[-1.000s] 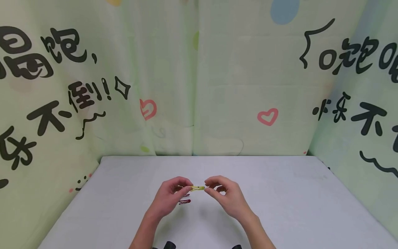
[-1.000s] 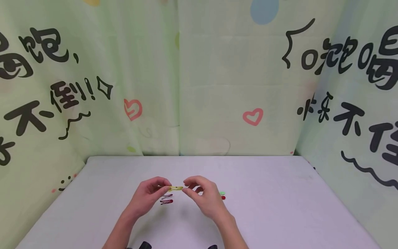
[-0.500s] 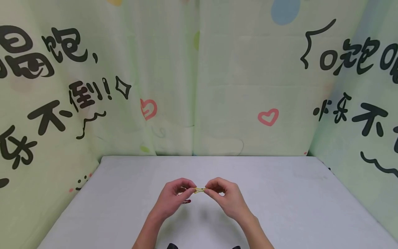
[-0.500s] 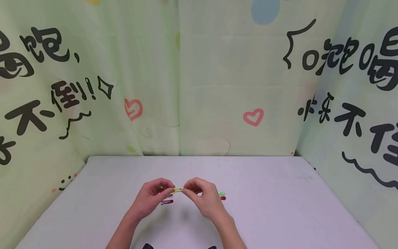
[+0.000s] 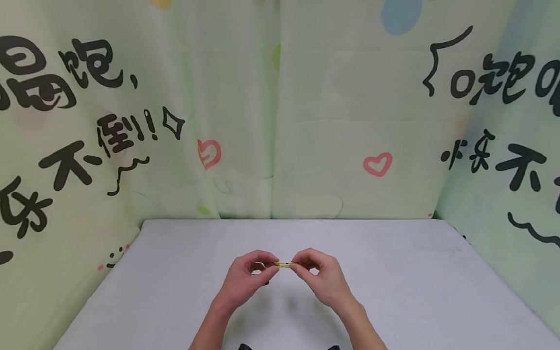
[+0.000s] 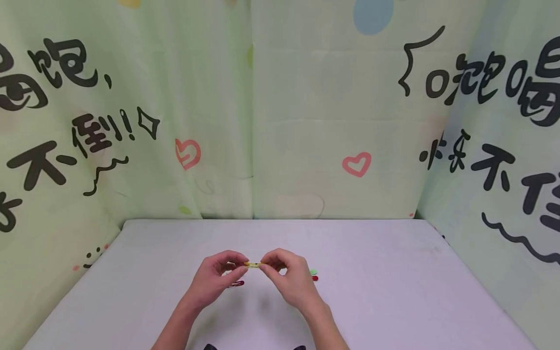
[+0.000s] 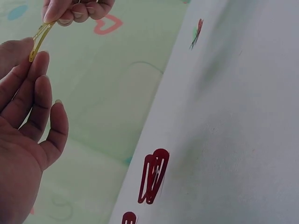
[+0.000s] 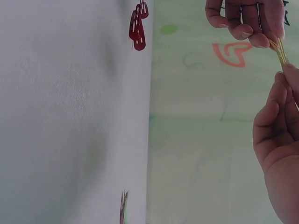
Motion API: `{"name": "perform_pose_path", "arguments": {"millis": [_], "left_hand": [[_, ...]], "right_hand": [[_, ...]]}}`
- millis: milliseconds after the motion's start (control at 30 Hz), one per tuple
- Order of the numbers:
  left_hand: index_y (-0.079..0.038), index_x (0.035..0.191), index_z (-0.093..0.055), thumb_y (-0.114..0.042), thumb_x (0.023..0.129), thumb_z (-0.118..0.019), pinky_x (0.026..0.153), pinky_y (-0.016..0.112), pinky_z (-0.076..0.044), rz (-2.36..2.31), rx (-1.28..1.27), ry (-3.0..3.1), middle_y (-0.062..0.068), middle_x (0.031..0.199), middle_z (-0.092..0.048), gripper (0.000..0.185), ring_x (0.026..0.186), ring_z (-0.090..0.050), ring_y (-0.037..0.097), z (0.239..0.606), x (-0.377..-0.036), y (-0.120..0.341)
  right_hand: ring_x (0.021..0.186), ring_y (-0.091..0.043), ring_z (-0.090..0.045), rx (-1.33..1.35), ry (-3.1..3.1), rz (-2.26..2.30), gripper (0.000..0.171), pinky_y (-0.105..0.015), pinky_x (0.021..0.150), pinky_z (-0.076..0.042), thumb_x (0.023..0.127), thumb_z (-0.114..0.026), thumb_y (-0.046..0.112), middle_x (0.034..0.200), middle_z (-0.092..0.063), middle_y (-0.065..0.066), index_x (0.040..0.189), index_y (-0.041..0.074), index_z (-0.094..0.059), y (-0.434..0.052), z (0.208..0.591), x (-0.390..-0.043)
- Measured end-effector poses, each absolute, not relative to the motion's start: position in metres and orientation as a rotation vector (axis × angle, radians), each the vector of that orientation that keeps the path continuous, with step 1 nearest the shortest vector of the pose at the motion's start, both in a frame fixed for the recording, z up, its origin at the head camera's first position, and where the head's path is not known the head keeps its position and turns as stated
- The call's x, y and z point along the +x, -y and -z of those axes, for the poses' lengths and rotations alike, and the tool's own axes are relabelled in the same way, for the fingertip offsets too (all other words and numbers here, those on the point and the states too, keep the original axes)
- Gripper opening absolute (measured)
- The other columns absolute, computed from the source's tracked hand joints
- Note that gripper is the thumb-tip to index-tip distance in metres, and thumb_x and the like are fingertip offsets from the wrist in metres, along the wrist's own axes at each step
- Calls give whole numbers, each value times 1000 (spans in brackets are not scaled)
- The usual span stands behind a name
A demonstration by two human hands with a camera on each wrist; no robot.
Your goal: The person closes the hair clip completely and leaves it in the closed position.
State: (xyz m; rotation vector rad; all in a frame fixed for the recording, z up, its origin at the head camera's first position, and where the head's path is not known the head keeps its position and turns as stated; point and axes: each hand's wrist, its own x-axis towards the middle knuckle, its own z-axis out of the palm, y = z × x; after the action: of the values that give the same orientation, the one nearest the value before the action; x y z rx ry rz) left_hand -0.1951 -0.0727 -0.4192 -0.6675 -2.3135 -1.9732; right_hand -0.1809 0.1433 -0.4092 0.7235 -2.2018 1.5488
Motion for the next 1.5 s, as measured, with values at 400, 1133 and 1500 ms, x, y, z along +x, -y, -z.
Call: {"name": "perform_pose_path", "arguments": {"millis": [400, 1133, 1500], "left_hand": [[-6, 96, -75, -10, 90, -77, 69, 48, -59, 1967, -551, 2299, 4, 86, -70, 7, 74, -61, 17, 421, -194, 69], [-4, 91, -75, -1, 87, -76, 60, 30, -57, 1801, -484, 2241, 2, 82, -71, 5, 70, -63, 15, 429, -194, 57], [-5, 90, -74, -1, 87, -77, 71, 29, -57, 1677, -481, 2245, -2, 83, -70, 5, 76, -64, 13, 432, -192, 51]], "right_hand": [[70, -12, -61, 709, 2174, -1527, 15, -28, 66, -53, 87, -77, -1, 82, -70, 6, 90, 12, -72, -139, 413, -180], [66, -10, -58, 570, 2271, -1506, 13, -29, 62, -52, 84, -76, -7, 76, -67, 7, 85, 6, -72, -135, 418, -182], [65, -11, -58, 531, 2273, -1511, 14, -27, 63, -52, 85, -76, -5, 76, -68, 6, 84, 8, -72, -135, 419, -182]]}}
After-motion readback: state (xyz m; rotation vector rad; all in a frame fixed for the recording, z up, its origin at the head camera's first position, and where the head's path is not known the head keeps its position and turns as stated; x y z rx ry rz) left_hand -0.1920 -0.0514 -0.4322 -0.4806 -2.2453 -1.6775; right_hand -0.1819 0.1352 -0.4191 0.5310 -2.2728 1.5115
